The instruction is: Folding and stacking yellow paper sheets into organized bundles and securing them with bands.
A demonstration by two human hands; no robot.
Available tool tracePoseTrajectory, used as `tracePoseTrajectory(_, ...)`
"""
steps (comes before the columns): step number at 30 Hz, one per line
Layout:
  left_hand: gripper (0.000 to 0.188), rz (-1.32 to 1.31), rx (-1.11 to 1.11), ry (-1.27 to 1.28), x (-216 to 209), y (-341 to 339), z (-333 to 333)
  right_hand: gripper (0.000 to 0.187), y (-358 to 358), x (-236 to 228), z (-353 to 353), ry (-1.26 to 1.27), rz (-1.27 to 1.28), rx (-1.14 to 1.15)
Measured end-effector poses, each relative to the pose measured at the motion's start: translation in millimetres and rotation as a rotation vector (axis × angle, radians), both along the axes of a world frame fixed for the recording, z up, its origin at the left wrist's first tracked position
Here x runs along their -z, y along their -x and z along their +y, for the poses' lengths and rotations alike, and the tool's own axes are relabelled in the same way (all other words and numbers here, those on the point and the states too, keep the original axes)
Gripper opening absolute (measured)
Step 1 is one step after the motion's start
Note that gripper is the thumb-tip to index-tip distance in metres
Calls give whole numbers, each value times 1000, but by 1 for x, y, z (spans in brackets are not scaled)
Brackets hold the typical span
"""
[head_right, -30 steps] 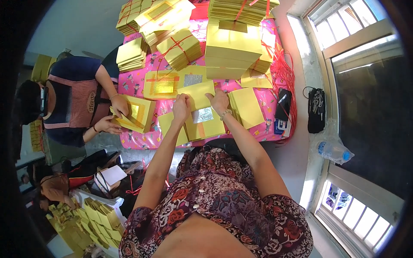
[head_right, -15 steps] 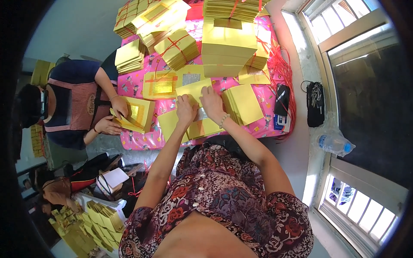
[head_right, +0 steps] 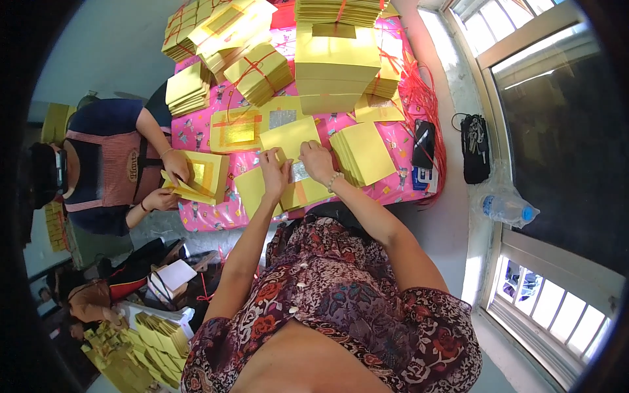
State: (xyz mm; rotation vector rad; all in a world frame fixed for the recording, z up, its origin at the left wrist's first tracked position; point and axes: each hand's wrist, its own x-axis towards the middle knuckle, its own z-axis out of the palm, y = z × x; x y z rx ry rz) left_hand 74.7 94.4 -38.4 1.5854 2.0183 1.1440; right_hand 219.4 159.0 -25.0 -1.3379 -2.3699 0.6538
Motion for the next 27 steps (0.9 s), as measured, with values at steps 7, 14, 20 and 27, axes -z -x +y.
tracePoseTrajectory(7,43,21,11,-41,0,1,0,23,-1,-1,1,14,1,23)
tracePoseTrajectory(14,30,-210,-85,56,13,19,-12,29,1,-3,-2,-33,-22,32)
tracePoseTrajectory(20,26,-284,-50,-13,30,31,-16,34,5,-10,-9,1,-63,43)
tracePoseTrajectory(27,26,-459,-61,42,43,38,-10,32,6,-6,-6,-85,-31,27)
